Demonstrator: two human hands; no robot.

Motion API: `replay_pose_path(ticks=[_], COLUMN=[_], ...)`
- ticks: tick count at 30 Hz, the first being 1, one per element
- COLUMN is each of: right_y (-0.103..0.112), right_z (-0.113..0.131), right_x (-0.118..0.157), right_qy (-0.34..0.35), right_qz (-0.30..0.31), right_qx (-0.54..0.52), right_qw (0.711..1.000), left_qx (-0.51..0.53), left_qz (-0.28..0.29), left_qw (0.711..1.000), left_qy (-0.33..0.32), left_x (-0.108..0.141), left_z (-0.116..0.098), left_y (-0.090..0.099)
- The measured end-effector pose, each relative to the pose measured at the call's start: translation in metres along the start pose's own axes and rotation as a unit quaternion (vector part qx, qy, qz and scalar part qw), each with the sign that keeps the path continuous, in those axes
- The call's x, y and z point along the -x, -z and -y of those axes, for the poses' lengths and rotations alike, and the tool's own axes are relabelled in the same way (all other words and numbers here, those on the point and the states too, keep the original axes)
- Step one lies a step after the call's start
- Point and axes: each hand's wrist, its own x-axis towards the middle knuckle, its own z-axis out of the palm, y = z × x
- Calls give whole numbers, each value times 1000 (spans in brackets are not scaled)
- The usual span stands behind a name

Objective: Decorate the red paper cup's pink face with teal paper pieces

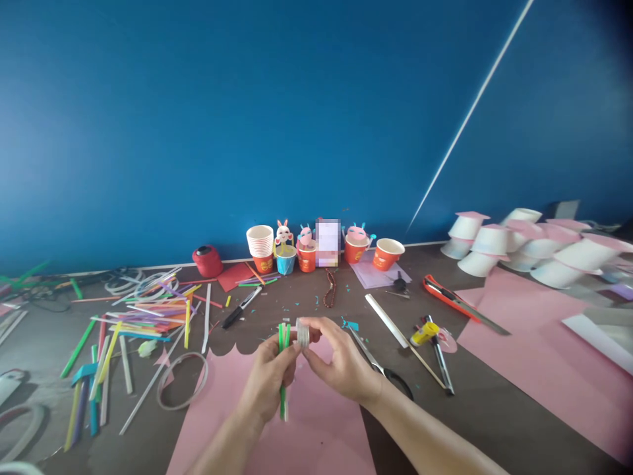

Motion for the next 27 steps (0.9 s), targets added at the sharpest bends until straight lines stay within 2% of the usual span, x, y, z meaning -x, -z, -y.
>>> replay_pose_path(ticks=[4, 12, 20, 27], right_y=[0, -3, -7, -4], right_z=[4, 3, 2, 5], right_x=[-1, 2, 2, 2], right_qy=[23, 64, 36, 77], right_qz=[1, -1, -30, -28], right_qx=[20, 61, 54, 77], right_qw=[1000, 996, 997, 994], left_qx=[55, 89, 99, 117], left_qz=[-8, -11, 7, -3], left_qw=[998, 996, 995, 993], left_qy=[24, 28, 32, 32], left_x=[-1, 0, 0, 0], left_z=[1, 3, 1, 1], left_y=[0, 2, 2, 2])
